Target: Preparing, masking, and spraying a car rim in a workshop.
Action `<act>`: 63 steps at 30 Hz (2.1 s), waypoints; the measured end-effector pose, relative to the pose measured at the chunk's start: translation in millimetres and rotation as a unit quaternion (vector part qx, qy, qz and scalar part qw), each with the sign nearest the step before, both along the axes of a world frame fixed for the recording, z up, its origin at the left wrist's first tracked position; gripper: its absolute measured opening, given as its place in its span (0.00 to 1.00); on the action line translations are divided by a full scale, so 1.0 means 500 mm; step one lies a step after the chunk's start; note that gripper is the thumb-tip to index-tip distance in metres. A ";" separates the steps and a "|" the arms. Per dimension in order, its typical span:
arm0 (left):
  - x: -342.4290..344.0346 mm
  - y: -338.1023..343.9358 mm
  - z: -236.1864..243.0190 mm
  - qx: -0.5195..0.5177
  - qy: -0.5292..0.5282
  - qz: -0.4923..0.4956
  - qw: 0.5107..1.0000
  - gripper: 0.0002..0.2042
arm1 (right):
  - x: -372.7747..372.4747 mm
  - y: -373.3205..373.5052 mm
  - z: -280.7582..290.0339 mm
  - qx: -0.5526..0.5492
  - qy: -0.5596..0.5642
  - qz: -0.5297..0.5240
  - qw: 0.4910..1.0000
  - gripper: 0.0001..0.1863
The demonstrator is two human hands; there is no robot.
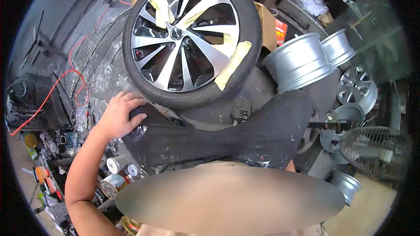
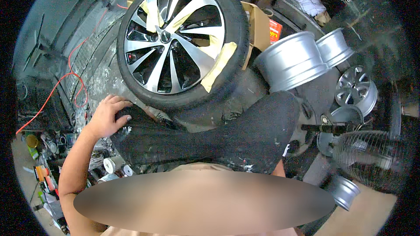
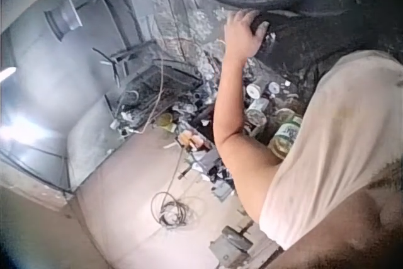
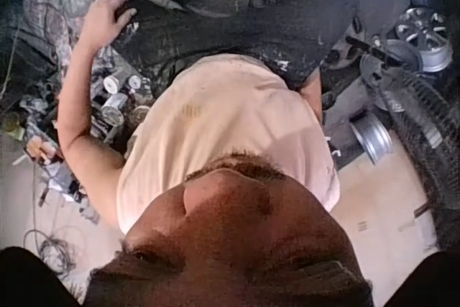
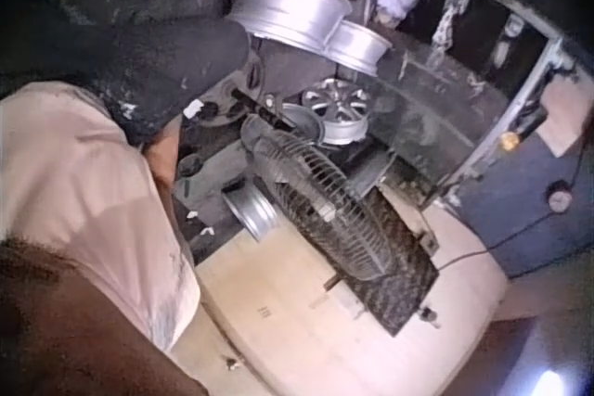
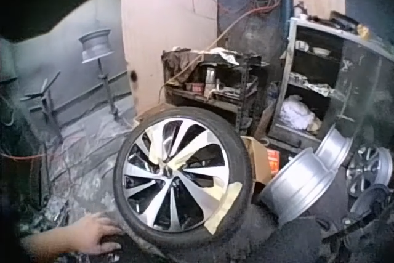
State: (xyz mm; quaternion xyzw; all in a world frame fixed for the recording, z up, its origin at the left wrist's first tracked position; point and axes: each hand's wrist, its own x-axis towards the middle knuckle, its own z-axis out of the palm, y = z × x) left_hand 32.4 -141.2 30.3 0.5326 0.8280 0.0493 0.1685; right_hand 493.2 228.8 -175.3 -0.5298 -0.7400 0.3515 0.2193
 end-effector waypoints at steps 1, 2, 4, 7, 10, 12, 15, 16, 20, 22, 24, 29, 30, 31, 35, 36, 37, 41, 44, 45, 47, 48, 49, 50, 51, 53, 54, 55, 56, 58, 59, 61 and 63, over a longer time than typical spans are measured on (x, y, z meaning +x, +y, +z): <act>0.002 -0.004 -0.006 -0.004 0.019 0.008 1.000 0.20 | 0.001 0.064 0.005 0.000 0.020 0.003 1.000 0.19; 0.001 -0.010 -0.010 0.004 0.027 0.008 1.000 0.19 | 0.006 0.131 0.014 0.000 0.040 0.005 0.999 0.19; -0.007 -0.013 -0.012 0.012 0.000 -0.002 1.000 0.20 | 0.086 0.264 0.019 -0.001 0.085 0.014 0.996 0.20; -0.037 -0.047 -0.017 0.017 -0.027 -0.005 0.999 0.22 | -0.152 0.194 0.249 -0.050 0.156 -0.041 0.986 0.21; -0.067 -0.027 -0.018 0.003 -0.078 -0.056 0.995 0.23 | -0.272 0.196 0.382 0.104 0.200 0.057 0.973 0.21; -0.094 -0.030 -0.024 0.029 -0.102 -0.068 0.992 0.22 | -0.392 0.147 0.396 0.121 0.225 0.140 0.957 0.19; -0.137 -0.047 -0.068 0.100 -0.149 -0.101 0.979 0.19 | -0.552 0.068 0.314 0.025 0.168 0.255 0.952 0.14; -0.151 -0.057 -0.082 0.116 -0.165 -0.104 0.974 0.18 | -0.598 0.061 0.276 0.029 0.079 0.354 0.932 0.11; -0.204 -0.080 -0.098 0.137 -0.205 -0.114 0.962 0.17 | -0.686 0.038 0.217 -0.094 -0.012 0.564 0.820 0.15; -0.231 -0.074 -0.102 0.127 -0.215 -0.112 0.962 0.17 | -0.741 0.040 0.206 -0.127 -0.028 0.618 0.775 0.18; -0.260 -0.063 -0.105 0.119 -0.248 -0.098 0.956 0.18 | -0.784 0.046 0.200 -0.197 -0.042 0.629 0.750 0.23; -0.313 -0.052 -0.130 0.123 -0.282 -0.088 0.948 0.18 | -0.859 0.070 0.154 -0.162 -0.014 0.672 0.722 0.26; -0.317 -0.050 -0.136 0.128 -0.295 -0.081 0.943 0.18 | -0.867 0.072 0.145 -0.173 -0.022 0.678 0.714 0.26; -0.319 -0.046 -0.137 0.135 -0.311 -0.075 0.938 0.18 | -0.872 0.074 0.147 -0.185 -0.033 0.683 0.706 0.27; -0.321 -0.036 -0.131 0.136 -0.341 -0.085 0.926 0.20 | -0.884 0.063 0.154 -0.230 -0.046 0.685 0.690 0.29; -0.318 -0.031 -0.119 0.124 -0.349 -0.086 0.925 0.21 | -0.880 0.058 0.154 -0.251 -0.045 0.677 0.690 0.30; -0.311 -0.034 -0.118 0.127 -0.361 -0.085 0.920 0.21 | -0.874 0.052 0.153 -0.248 -0.056 0.678 0.690 0.30; -0.277 -0.026 -0.099 0.122 -0.385 -0.080 0.911 0.22 | -0.851 0.030 0.157 -0.303 -0.080 0.650 0.692 0.29; -0.229 -0.044 -0.092 0.114 -0.404 -0.065 0.905 0.23 | -0.831 -0.004 0.154 -0.317 -0.089 0.639 0.695 0.27; -0.213 -0.049 -0.091 0.113 -0.408 -0.064 0.904 0.23 | -0.817 -0.018 0.149 -0.310 -0.086 0.634 0.703 0.27; -0.187 -0.055 -0.088 0.107 -0.417 -0.061 0.901 0.22 | -0.799 -0.044 0.147 -0.302 -0.084 0.630 0.710 0.26; -0.177 -0.055 -0.085 0.117 -0.421 -0.064 0.897 0.22 | -0.793 -0.057 0.149 -0.310 -0.092 0.628 0.708 0.26; -0.165 -0.059 -0.083 0.117 -0.422 -0.062 0.897 0.22 | -0.789 -0.070 0.152 -0.317 -0.100 0.625 0.707 0.26; -0.151 -0.065 -0.079 0.123 -0.425 -0.057 0.895 0.23 | -0.786 -0.085 0.154 -0.330 -0.094 0.623 0.703 0.26; -0.139 -0.072 -0.079 0.129 -0.428 -0.051 0.893 0.23 | -0.780 -0.103 0.153 -0.331 -0.097 0.623 0.702 0.26; -0.118 -0.078 -0.071 0.130 -0.434 -0.043 0.890 0.23 | -0.765 -0.142 0.163 -0.350 -0.090 0.604 0.710 0.26; -0.103 -0.086 -0.074 0.129 -0.440 -0.034 0.888 0.21 | -0.756 -0.159 0.167 -0.354 -0.111 0.605 0.704 0.26; -0.095 -0.084 -0.068 0.126 -0.448 -0.024 0.885 0.20 | -0.746 -0.176 0.172 -0.357 -0.113 0.605 0.703 0.26; -0.089 -0.079 -0.064 0.121 -0.452 -0.018 0.883 0.19 | -0.734 -0.194 0.177 -0.356 -0.115 0.592 0.714 0.22; -0.069 -0.062 -0.072 0.133 -0.463 -0.022 0.876 0.19 | -0.700 -0.199 0.164 -0.352 -0.123 0.569 0.733 0.19; -0.059 -0.047 -0.083 0.144 -0.472 -0.026 0.869 0.19 | -0.677 -0.190 0.146 -0.362 -0.173 0.533 0.745 0.22; -0.037 -0.037 -0.080 0.136 -0.492 -0.043 0.859 0.19 | -0.637 -0.171 0.144 -0.359 -0.231 0.456 0.781 0.23; -0.018 -0.059 -0.064 0.083 -0.480 -0.001 0.873 0.19 | -0.700 -0.127 0.210 -0.401 -0.248 0.331 0.817 0.18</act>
